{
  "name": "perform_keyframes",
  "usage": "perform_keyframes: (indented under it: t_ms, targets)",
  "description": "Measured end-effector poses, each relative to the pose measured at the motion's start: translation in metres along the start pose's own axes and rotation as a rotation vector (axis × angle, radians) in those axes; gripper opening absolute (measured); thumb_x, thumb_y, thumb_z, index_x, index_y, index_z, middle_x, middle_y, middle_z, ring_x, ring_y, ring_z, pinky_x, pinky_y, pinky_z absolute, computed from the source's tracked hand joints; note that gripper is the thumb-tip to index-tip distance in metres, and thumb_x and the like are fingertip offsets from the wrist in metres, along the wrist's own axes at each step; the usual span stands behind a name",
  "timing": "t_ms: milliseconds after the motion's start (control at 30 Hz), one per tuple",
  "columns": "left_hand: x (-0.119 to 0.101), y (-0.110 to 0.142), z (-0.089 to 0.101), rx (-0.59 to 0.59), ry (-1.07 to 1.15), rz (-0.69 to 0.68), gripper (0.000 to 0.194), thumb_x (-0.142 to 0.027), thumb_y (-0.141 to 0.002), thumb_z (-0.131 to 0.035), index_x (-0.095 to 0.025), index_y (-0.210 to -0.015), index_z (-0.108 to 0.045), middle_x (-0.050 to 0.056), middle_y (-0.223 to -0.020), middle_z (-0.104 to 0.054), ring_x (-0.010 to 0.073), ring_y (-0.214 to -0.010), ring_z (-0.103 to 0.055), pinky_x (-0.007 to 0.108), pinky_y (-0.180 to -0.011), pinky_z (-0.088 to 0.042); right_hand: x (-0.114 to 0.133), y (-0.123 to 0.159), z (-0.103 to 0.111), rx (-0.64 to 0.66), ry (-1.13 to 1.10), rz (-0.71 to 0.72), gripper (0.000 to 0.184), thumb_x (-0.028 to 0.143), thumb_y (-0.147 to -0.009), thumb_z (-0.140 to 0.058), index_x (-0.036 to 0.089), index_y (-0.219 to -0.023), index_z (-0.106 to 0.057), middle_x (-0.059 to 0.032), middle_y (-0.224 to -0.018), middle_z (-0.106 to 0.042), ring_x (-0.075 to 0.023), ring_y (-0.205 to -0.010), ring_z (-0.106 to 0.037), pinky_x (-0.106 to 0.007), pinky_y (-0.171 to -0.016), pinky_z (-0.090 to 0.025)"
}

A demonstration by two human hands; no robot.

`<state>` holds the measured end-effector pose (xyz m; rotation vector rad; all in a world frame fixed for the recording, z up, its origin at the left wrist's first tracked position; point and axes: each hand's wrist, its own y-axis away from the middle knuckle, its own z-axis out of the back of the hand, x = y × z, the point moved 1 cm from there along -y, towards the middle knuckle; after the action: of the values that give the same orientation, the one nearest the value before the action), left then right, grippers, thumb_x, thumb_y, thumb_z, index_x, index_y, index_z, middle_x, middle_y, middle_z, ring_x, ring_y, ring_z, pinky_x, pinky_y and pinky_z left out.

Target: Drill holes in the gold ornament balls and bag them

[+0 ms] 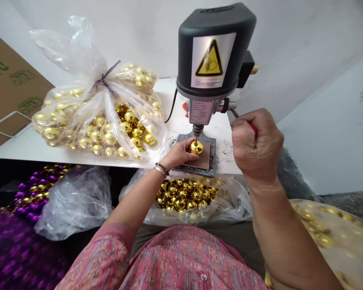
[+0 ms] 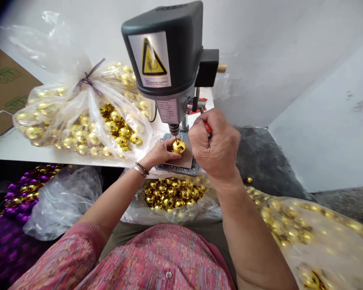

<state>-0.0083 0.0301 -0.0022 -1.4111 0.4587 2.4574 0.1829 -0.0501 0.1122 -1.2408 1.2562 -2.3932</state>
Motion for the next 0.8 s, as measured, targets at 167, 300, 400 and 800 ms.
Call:
perform_keyframes:
  t_ms: [167,300,400,800]
  targets:
    - [0.0,0.001,-0.001,0.002,0.019,-0.004,0.089,-0.022,-0.071,-0.089,-0.015,-0.155,-0.062,0.008,-0.129,-0.079,0.0254,-0.115,-0.072,0.039,-0.11,-0.054,-0.001,0.004,-0.006,-0.082,0.003,0.035,0.03,0.041,-0.098,-0.057,0.019,-0.078,-0.055,0.0027,-0.062,-0.043,-0.0051,-0.058,-0.035,-0.021,-0.058,-0.037]
    - [0.003,0.001,-0.001,-0.008,0.065,-0.003,0.09,-0.023,-0.069,-0.09,-0.016,-0.154,-0.062,0.008,-0.131,-0.079,0.0258,-0.117,-0.072,0.039,-0.112,-0.052,-0.004,0.01,-0.01,-0.12,0.012,0.067,0.037,0.05,-0.102,-0.051,0.02,-0.081,-0.056,0.0021,-0.064,-0.049,-0.006,-0.058,-0.041,-0.022,-0.06,-0.04]
    - [0.006,-0.001,-0.002,-0.017,0.089,-0.004,0.091,-0.023,-0.068,-0.091,-0.016,-0.154,-0.063,0.008,-0.132,-0.078,0.0259,-0.119,-0.071,0.039,-0.113,-0.052,-0.01,0.015,-0.012,-0.115,0.024,0.081,0.041,0.052,-0.104,-0.048,0.019,-0.082,-0.059,0.0015,-0.066,-0.054,-0.0067,-0.06,-0.047,-0.023,-0.063,-0.043]
    - [0.007,0.002,-0.006,-0.05,0.024,-0.065,0.078,-0.023,-0.071,-0.088,-0.019,-0.145,-0.066,0.005,-0.121,-0.079,0.0242,-0.11,-0.071,0.037,-0.106,-0.054,-0.014,0.002,-0.02,-0.209,-0.022,0.07,0.04,0.047,-0.103,-0.047,0.017,-0.078,-0.055,0.0005,-0.069,-0.058,-0.0066,-0.063,-0.05,-0.024,-0.063,-0.038]
